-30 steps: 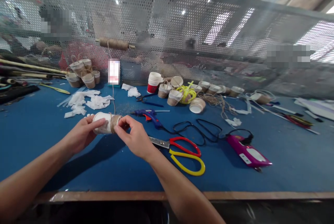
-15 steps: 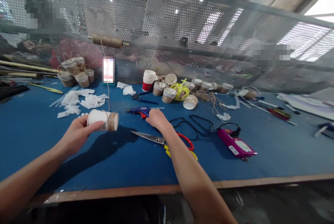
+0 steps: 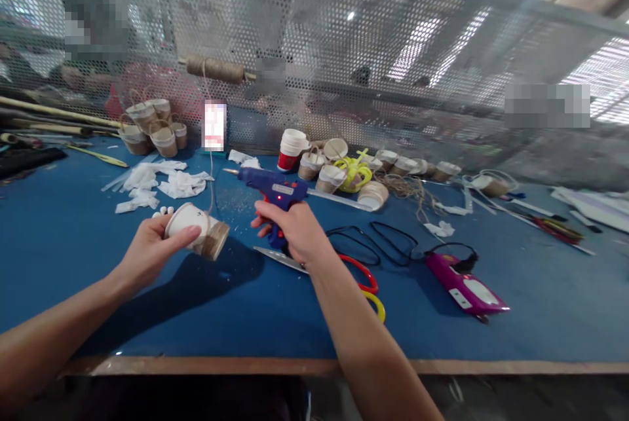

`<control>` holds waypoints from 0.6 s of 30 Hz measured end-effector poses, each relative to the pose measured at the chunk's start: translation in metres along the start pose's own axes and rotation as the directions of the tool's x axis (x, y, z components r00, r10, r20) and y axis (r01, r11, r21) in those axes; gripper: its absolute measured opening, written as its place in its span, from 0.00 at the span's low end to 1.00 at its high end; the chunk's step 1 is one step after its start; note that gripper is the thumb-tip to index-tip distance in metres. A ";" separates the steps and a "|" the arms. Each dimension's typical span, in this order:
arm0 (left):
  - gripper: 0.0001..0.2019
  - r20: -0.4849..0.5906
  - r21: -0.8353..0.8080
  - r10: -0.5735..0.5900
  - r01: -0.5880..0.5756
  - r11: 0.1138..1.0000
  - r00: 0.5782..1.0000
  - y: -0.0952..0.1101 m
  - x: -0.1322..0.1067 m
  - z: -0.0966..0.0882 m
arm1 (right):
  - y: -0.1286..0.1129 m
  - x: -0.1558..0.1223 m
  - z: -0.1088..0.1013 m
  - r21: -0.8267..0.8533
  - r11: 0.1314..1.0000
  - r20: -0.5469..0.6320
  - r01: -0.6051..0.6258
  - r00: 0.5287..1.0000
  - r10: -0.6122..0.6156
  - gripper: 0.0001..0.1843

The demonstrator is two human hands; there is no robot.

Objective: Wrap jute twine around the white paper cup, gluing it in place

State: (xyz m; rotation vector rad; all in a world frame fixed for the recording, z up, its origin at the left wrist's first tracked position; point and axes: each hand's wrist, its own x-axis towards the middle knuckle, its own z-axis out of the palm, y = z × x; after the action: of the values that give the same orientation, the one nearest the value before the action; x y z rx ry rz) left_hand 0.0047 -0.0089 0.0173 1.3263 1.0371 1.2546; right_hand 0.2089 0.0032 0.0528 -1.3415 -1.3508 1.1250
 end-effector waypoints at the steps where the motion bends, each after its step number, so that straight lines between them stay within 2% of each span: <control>1: 0.09 0.008 -0.001 -0.010 0.010 1.000 1.000 -0.001 0.000 0.000 | -0.001 -0.004 0.007 0.048 0.998 0.037 0.038 0.999 -0.040 0.11; 5: 0.11 0.061 0.010 -0.046 0.046 0.999 0.997 -0.006 0.000 0.002 | 0.003 -0.013 0.027 0.063 0.982 0.136 0.177 0.973 -0.184 0.10; 10: 0.13 0.135 0.051 -0.108 0.102 0.994 0.985 -0.012 -0.001 0.005 | 0.008 -0.018 0.036 0.129 0.981 0.182 0.142 0.969 -0.164 0.10; 13: 0.13 0.143 0.057 -0.143 0.136 0.989 0.979 -0.015 0.000 0.008 | 0.008 -0.022 0.039 0.148 0.983 0.209 0.105 0.969 -0.135 0.12; 16: 0.12 0.145 0.048 -0.158 0.152 0.987 0.977 -0.015 0.001 0.009 | 0.006 -0.024 0.039 0.105 0.986 0.232 0.128 0.961 -0.149 0.13; 18: 0.12 0.133 0.043 -0.162 0.158 0.987 0.978 -0.015 0.002 0.007 | 0.004 -0.024 0.034 0.032 0.984 0.191 0.177 0.965 -0.180 0.12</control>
State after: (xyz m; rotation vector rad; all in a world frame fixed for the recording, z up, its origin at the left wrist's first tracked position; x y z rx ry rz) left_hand 0.0130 -0.0054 0.0031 1.3061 1.0488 1.0174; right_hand 0.1764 -0.0214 0.0423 -1.0966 -1.5677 1.1618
